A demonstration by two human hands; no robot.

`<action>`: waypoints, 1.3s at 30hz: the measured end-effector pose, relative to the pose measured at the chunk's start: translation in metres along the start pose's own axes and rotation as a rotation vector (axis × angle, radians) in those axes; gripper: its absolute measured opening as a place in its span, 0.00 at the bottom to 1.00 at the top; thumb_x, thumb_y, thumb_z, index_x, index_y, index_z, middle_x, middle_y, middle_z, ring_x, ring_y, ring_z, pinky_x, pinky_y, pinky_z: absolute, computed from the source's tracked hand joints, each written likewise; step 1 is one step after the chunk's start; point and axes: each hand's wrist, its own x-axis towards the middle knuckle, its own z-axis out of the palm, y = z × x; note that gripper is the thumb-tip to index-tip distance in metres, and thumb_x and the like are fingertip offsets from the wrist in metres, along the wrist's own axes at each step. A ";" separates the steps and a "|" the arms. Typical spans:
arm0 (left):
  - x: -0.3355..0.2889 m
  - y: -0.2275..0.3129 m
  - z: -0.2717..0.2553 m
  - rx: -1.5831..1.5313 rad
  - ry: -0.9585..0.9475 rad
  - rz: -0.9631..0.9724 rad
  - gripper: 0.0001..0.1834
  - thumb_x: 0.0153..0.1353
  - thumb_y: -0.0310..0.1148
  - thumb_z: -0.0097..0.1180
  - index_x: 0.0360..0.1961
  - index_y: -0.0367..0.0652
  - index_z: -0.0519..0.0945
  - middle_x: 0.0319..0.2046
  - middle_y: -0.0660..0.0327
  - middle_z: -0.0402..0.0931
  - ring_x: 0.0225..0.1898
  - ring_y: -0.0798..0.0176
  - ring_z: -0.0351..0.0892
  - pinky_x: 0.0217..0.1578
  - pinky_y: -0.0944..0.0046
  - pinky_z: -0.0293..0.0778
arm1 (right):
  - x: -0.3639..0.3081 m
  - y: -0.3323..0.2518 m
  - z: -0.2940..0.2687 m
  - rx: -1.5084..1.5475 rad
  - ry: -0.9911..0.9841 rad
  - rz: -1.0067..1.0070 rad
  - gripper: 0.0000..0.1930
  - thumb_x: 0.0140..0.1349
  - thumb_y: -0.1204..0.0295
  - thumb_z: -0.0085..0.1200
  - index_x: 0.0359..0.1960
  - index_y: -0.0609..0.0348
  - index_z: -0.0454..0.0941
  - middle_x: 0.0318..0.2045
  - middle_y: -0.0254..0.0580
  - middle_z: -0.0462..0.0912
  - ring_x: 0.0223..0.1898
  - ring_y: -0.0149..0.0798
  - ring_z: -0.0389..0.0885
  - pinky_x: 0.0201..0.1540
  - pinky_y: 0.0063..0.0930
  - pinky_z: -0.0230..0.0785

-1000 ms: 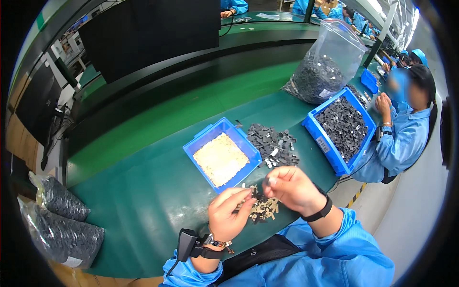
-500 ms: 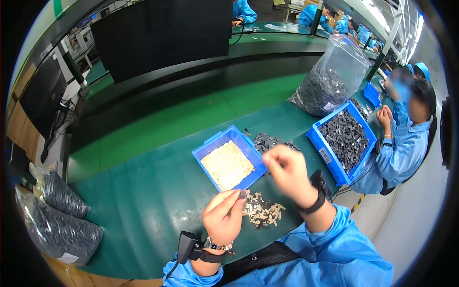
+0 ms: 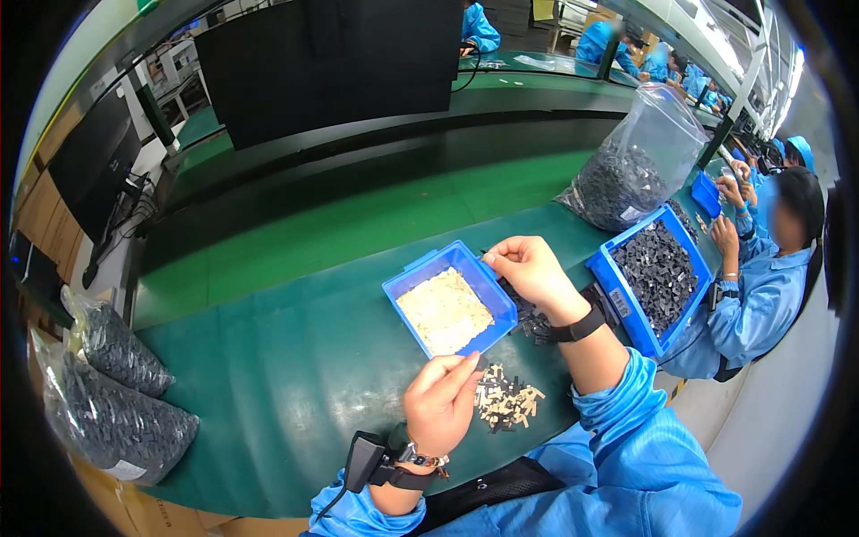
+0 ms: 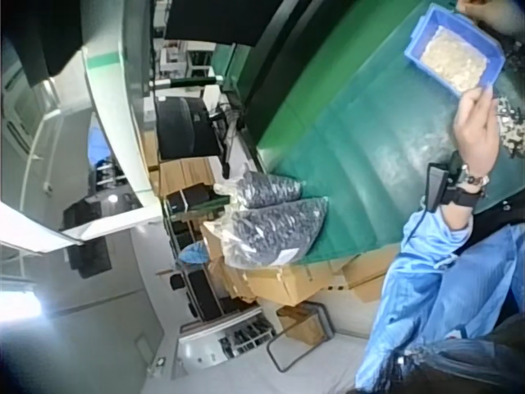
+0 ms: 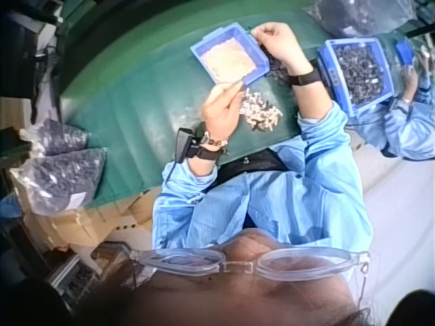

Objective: Manual assembly of small mechanical or electronic components at a workstation.

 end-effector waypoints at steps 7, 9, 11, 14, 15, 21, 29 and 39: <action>-0.001 0.001 -0.001 0.037 0.011 -0.025 0.14 0.52 0.17 0.65 0.42 0.35 0.84 0.30 0.55 0.81 0.28 0.65 0.80 0.29 0.70 0.74 | -0.022 -0.006 0.024 -0.570 0.394 -0.532 0.02 0.56 0.79 0.57 0.28 0.65 0.80 0.27 0.52 0.82 0.28 0.51 0.82 0.32 0.35 0.74; -0.001 -0.001 0.000 0.002 0.027 -0.031 0.13 0.52 0.19 0.67 0.40 0.35 0.85 0.30 0.54 0.81 0.29 0.64 0.81 0.29 0.70 0.75 | -0.023 -0.007 0.027 -0.573 0.409 -0.574 0.02 0.56 0.79 0.57 0.27 0.64 0.79 0.27 0.51 0.82 0.28 0.52 0.82 0.32 0.37 0.74; -0.001 0.000 0.000 0.019 0.023 -0.034 0.12 0.52 0.19 0.67 0.39 0.35 0.85 0.31 0.53 0.82 0.29 0.63 0.82 0.30 0.69 0.76 | -0.024 -0.006 0.027 -0.577 0.424 -0.618 0.02 0.56 0.79 0.57 0.27 0.63 0.78 0.26 0.50 0.81 0.29 0.54 0.81 0.32 0.39 0.74; 0.001 0.000 0.002 0.036 0.030 -0.038 0.11 0.52 0.19 0.67 0.38 0.34 0.85 0.31 0.53 0.82 0.30 0.63 0.83 0.30 0.68 0.77 | -0.024 -0.004 0.026 -0.672 0.436 -0.678 0.01 0.56 0.79 0.56 0.28 0.61 0.77 0.26 0.49 0.81 0.28 0.53 0.81 0.32 0.40 0.73; 0.001 0.000 0.002 0.039 0.040 -0.040 0.10 0.52 0.19 0.67 0.38 0.34 0.85 0.31 0.52 0.82 0.30 0.63 0.83 0.30 0.68 0.77 | -0.025 -0.005 0.027 -0.670 0.445 -0.689 0.02 0.56 0.79 0.56 0.28 0.61 0.76 0.25 0.49 0.81 0.28 0.53 0.81 0.32 0.41 0.73; 0.001 -0.002 0.002 0.005 0.038 -0.068 0.10 0.54 0.18 0.64 0.39 0.34 0.84 0.32 0.52 0.82 0.30 0.63 0.83 0.31 0.69 0.77 | -0.035 -0.008 0.024 -0.372 0.373 -0.581 0.04 0.60 0.76 0.58 0.33 0.65 0.79 0.31 0.45 0.84 0.31 0.42 0.84 0.36 0.35 0.75; 0.001 -0.005 0.001 0.013 0.030 -0.028 0.11 0.55 0.17 0.62 0.41 0.35 0.84 0.32 0.53 0.81 0.29 0.65 0.82 0.28 0.70 0.75 | -0.116 -0.029 0.031 0.398 -0.139 0.027 0.05 0.63 0.81 0.56 0.39 0.71 0.81 0.40 0.44 0.85 0.40 0.28 0.83 0.47 0.22 0.76; 0.001 -0.007 0.001 0.055 -0.032 -0.009 0.11 0.56 0.18 0.62 0.40 0.36 0.85 0.29 0.55 0.81 0.26 0.66 0.80 0.26 0.70 0.73 | -0.125 -0.012 0.034 0.396 -0.084 0.025 0.05 0.61 0.84 0.56 0.37 0.72 0.81 0.42 0.46 0.84 0.40 0.29 0.83 0.46 0.22 0.77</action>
